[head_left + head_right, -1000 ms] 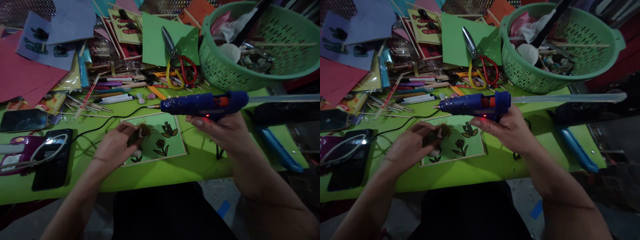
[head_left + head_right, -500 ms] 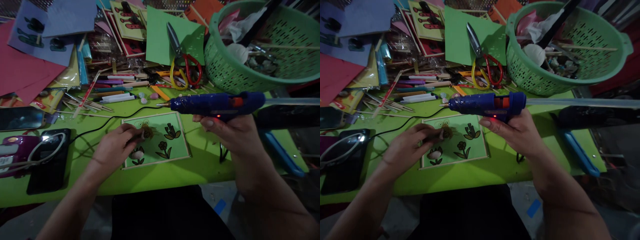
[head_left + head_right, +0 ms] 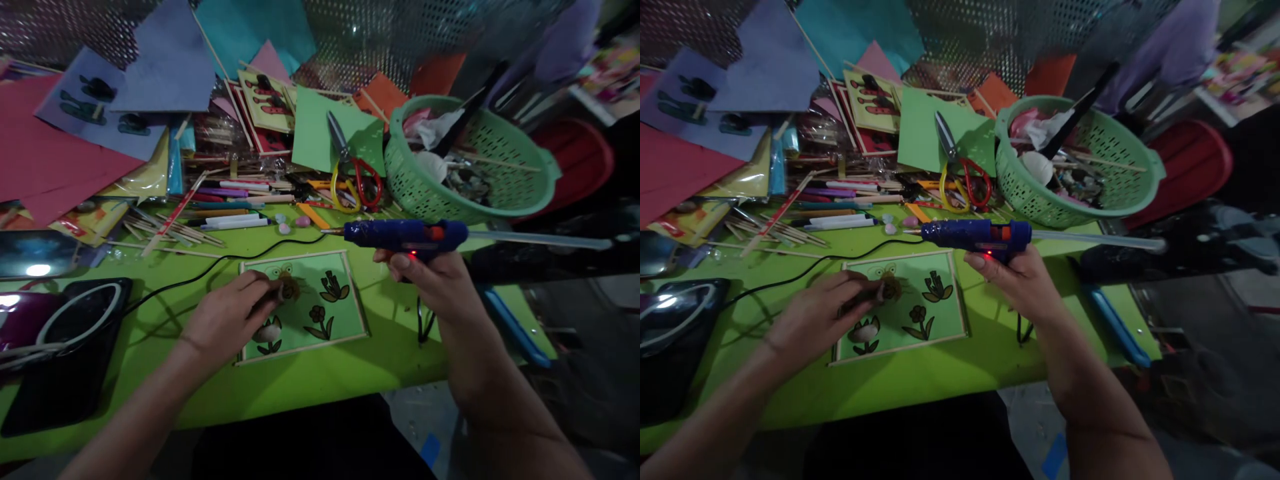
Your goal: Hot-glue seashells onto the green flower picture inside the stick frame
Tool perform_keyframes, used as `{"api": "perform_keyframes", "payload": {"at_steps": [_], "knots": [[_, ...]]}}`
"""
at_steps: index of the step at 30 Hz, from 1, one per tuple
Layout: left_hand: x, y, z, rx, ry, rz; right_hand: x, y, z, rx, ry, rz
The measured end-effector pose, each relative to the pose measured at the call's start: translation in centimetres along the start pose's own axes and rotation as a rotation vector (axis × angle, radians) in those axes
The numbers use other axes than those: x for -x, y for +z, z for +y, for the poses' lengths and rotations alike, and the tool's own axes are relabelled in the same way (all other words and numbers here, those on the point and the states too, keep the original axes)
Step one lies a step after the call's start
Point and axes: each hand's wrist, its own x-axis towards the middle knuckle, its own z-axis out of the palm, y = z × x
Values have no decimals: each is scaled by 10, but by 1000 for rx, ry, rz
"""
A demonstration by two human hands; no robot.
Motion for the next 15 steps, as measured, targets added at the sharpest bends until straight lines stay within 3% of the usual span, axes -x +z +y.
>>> {"api": "perform_keyframes", "payload": {"at_steps": [4, 9, 15], "knots": [[3, 1, -5, 3, 28, 87, 1, -9, 3, -13, 84, 0], [6, -4, -5, 29, 25, 181, 12, -34, 14, 176, 264, -36], [9, -6, -4, 38, 19, 199, 24, -57, 36, 329, 382, -61]]}}
